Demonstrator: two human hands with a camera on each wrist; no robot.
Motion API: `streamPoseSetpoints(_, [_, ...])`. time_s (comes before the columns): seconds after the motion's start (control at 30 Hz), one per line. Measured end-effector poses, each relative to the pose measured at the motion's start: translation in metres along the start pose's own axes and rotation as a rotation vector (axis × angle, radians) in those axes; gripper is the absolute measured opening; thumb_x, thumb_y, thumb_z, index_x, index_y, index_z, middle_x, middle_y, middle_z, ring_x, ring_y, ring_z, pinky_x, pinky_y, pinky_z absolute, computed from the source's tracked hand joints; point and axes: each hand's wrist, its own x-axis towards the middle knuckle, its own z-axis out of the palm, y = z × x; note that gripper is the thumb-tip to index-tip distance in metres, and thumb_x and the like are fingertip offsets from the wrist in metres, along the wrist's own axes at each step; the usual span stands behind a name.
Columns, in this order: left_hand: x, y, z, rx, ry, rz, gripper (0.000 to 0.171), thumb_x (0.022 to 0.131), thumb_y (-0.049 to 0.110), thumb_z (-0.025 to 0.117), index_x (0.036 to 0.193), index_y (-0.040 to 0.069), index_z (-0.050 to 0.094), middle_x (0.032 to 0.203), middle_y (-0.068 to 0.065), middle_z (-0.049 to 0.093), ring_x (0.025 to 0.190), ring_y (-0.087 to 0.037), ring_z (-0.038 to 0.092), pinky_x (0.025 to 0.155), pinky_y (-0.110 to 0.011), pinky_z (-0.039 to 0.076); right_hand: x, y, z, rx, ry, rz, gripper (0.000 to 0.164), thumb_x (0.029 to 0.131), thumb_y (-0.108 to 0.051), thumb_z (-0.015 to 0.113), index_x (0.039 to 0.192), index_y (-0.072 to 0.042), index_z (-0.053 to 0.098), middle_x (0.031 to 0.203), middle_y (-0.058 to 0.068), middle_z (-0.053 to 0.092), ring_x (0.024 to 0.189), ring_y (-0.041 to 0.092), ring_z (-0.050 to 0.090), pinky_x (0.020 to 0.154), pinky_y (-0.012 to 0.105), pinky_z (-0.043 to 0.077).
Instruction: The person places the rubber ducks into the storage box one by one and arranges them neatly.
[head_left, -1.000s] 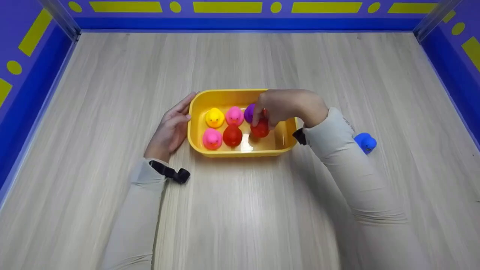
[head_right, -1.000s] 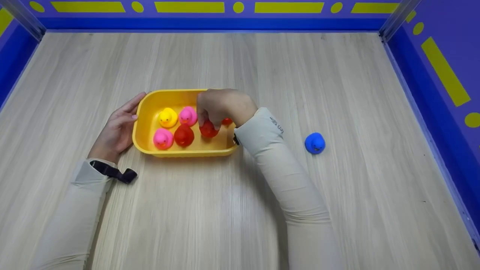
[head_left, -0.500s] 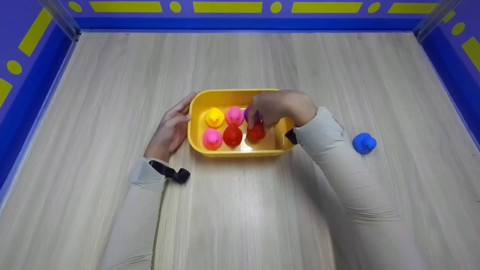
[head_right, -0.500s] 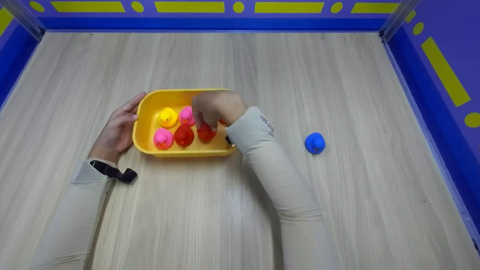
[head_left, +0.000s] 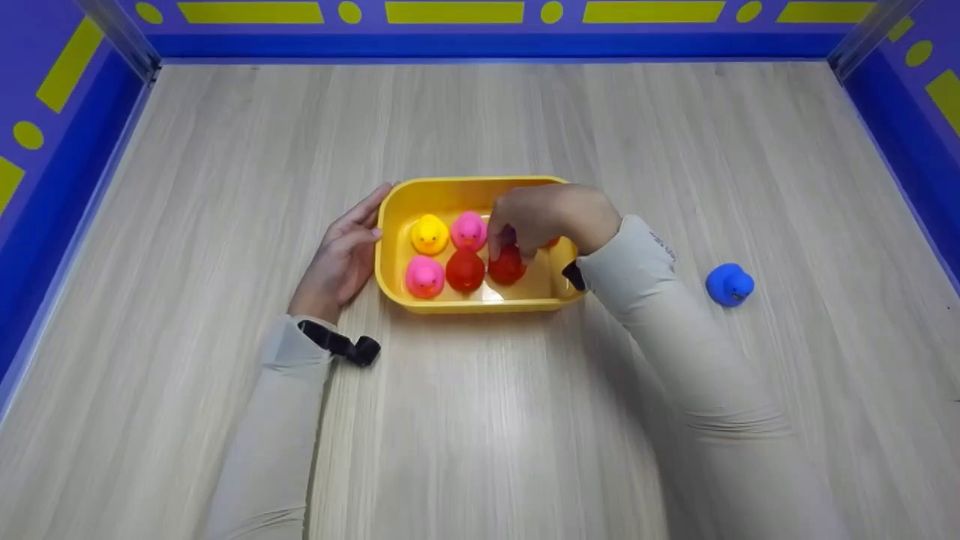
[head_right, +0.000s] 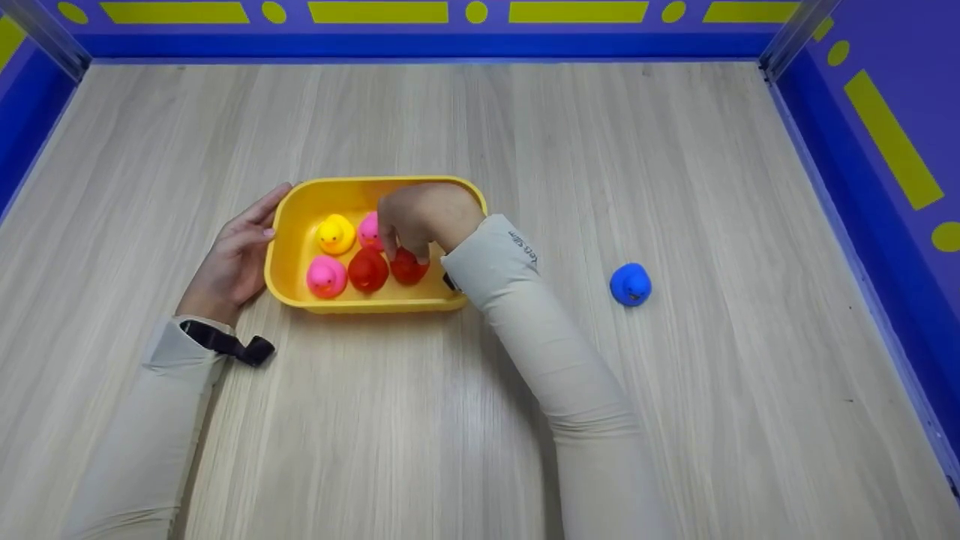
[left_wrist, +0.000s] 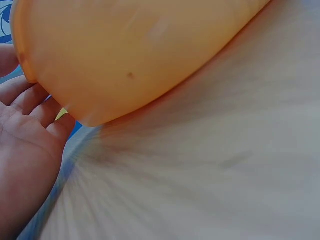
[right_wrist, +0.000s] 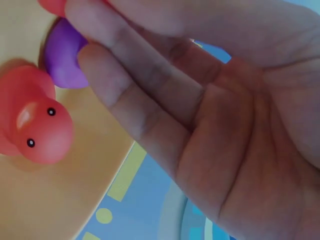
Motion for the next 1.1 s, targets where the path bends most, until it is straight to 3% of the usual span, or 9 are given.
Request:
streamPoseSetpoints(0.4, [-0.0007, -0.0012, -0.0012, 0.005, 0.0, 0.004, 0.063, 0.088, -0.011, 0.033, 0.15, -0.003, 0.022, 0.159, -0.016, 0.023, 0.147, -0.023, 0.024, 0.121, -0.033, 0.021, 0.0029, 0.0007, 0.0026, 0.011, 0.003, -0.011, 0.034, 0.081, 0.006, 0.066, 0.101, -0.021, 0.071, 0.098, 0.003, 0.059, 0.082, 0.02, 0.051, 0.066, 0.025, 0.047])
streamPoseSetpoints(0.8, [-0.0001, -0.0017, -0.0002, -0.015, 0.001, 0.017, 0.063, 0.087, -0.011, 0.035, 0.149, -0.004, 0.025, 0.158, -0.016, 0.026, 0.146, -0.022, 0.025, 0.121, -0.032, 0.022, 0.001, 0.0015, 0.0014, 0.03, -0.023, 0.024, 0.044, 0.08, 0.009, 0.063, 0.107, -0.025, 0.071, 0.102, 0.003, 0.056, 0.075, 0.02, 0.049, 0.063, 0.026, 0.046])
streamPoseSetpoints(1.1, [-0.0002, 0.0003, 0.001, -0.004, 0.007, 0.012, 0.062, 0.088, -0.011, 0.035, 0.149, -0.004, 0.024, 0.158, -0.017, 0.025, 0.146, -0.023, 0.026, 0.121, -0.034, 0.022, -0.0011, 0.0028, 0.0001, 0.055, -0.016, 0.032, 0.041, 0.083, 0.0, 0.069, 0.113, -0.027, 0.069, 0.11, 0.003, 0.057, 0.09, 0.022, 0.051, 0.079, 0.032, 0.052])
